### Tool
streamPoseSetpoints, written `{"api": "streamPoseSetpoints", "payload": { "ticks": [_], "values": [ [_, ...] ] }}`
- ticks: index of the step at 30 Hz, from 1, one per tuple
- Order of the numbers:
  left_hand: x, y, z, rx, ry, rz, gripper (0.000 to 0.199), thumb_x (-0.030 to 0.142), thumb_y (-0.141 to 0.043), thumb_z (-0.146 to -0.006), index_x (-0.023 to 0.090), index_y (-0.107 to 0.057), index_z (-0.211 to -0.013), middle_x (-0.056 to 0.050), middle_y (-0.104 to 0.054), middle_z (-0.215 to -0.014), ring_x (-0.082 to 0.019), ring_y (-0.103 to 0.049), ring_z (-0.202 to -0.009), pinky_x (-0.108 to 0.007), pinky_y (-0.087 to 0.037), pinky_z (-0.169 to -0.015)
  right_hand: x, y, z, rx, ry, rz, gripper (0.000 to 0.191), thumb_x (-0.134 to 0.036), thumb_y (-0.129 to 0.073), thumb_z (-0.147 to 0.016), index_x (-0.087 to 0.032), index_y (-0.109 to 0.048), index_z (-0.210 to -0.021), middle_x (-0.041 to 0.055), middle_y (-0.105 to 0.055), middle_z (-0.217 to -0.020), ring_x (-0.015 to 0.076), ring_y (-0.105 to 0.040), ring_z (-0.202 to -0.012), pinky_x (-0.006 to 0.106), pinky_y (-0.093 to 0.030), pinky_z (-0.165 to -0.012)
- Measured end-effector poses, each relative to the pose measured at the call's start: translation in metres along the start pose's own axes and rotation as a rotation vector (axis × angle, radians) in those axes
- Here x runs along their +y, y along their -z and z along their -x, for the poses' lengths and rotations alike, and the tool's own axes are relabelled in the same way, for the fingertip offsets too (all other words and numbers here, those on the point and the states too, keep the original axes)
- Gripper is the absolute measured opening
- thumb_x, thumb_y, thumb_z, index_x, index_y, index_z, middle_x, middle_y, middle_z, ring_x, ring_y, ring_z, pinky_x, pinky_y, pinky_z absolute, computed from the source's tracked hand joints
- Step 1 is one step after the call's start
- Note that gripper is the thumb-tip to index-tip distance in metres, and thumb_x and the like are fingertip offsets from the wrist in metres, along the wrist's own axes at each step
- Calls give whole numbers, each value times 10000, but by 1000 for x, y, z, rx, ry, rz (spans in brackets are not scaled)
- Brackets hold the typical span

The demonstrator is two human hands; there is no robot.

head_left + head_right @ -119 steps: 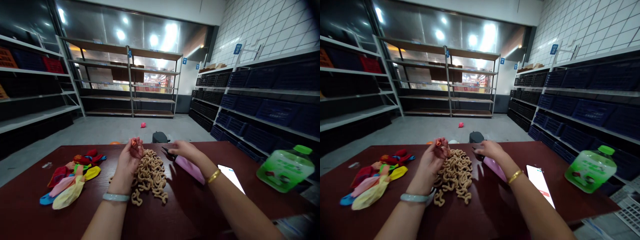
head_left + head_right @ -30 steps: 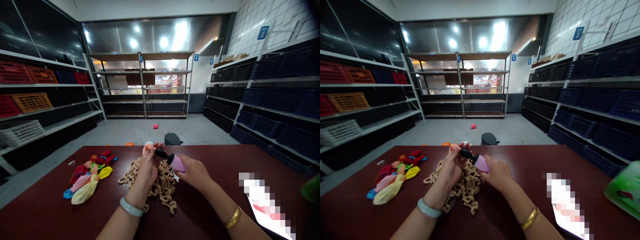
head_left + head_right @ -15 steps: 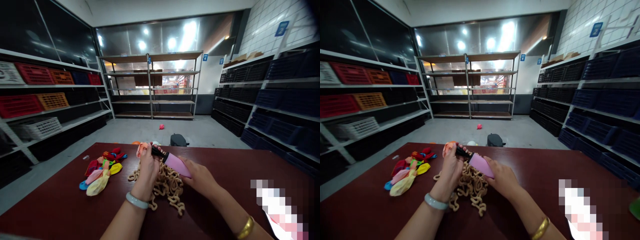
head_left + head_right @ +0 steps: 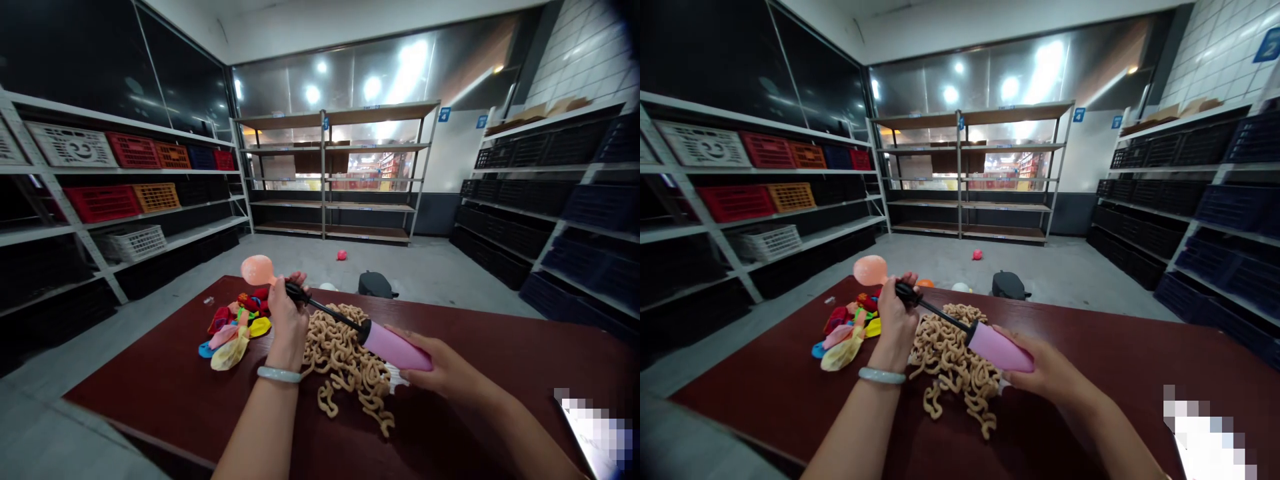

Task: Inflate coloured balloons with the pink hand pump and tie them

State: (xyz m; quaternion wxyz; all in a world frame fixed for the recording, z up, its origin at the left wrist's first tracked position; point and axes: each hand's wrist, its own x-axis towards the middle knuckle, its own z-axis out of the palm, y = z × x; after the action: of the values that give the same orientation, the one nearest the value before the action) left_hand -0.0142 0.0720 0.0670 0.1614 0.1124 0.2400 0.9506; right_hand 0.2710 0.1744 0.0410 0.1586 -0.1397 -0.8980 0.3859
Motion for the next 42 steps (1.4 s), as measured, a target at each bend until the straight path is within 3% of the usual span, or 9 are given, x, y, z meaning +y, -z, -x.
{"api": "streamPoseSetpoints", "payload": {
  "ticks": [3,9,15,18,22,26,30,35,42],
  "values": [
    [-5,-5,10,-7,69,0,181,283,-621,-789,190,-480,-853,-46,-661,-785,-173,-659,-716,-276,-481,-619,-1,0,0,-27,-34,-168,700,-356,-678,-755,-250,-440,-1404,85,-584,-1284,279,-597,-1054,394,-490,-884],
    [-25,-24,49,-214,190,37,237,299,-649,-788,191,-442,-752,56,-476,-591,-63,-430,-429,-194,-326,-423,-4,-10,-3,-38,-124,-275,761,-394,-694,-741,-253,-399,-1428,101,-568,-1279,216,-629,-829,309,-539,-632],
    [-44,-30,78,-168,257,-43,311,378,-648,-799,211,-388,-761,74,-438,-569,-54,-388,-396,-186,-315,-408,-8,-33,-10,9,-150,-357,785,-448,-672,-764,-286,-334,-1455,92,-570,-1255,173,-619,-729,301,-528,-587],
    [-40,-25,68,-157,234,-74,316,367,-665,-785,213,-390,-771,72,-445,-579,-54,-399,-404,-180,-315,-405,-8,-40,-12,-23,-189,-445,828,-469,-674,-759,-281,-293,-1470,81,-628,-1113,158,-610,-674,279,-514,-547],
    [-19,-13,32,-141,144,-25,303,280,-691,-752,201,-398,-749,61,-460,-604,-51,-418,-428,-164,-274,-385,-3,-32,-5,-192,-311,-631,892,-454,-683,-758,-281,-209,-1493,32,-659,-852,130,-595,-564,230,-475,-473],
    [0,-2,0,-14,48,24,271,217,-666,-759,186,-400,-719,61,-452,-588,-47,-424,-438,-158,-253,-382,10,-9,6,-283,-374,-724,920,-456,-721,-722,-268,-241,-1484,42,-663,-832,129,-614,-552,199,-459,-434],
    [3,-1,-4,-30,-1,14,268,242,-664,-768,187,-407,-716,63,-444,-591,-47,-413,-433,-164,-260,-387,18,7,12,-307,-376,-723,902,-450,-722,-727,-255,-265,-1479,50,-672,-827,134,-631,-561,189,-455,-426],
    [-12,-9,19,-110,10,13,273,270,-664,-777,193,-405,-736,61,-439,-615,-50,-413,-447,-163,-268,-386,6,7,8,-235,-346,-669,846,-433,-720,-718,-259,-338,-1452,25,-662,-801,104,-591,-514,185,-457,-429],
    [-43,-27,72,-154,192,-34,312,329,-673,-775,220,-381,-789,67,-449,-628,-62,-436,-456,-174,-311,-401,-7,-8,-3,-130,-270,-572,808,-405,-696,-737,-263,-346,-1451,29,-659,-877,110,-593,-552,209,-486,-461]
  ]
}}
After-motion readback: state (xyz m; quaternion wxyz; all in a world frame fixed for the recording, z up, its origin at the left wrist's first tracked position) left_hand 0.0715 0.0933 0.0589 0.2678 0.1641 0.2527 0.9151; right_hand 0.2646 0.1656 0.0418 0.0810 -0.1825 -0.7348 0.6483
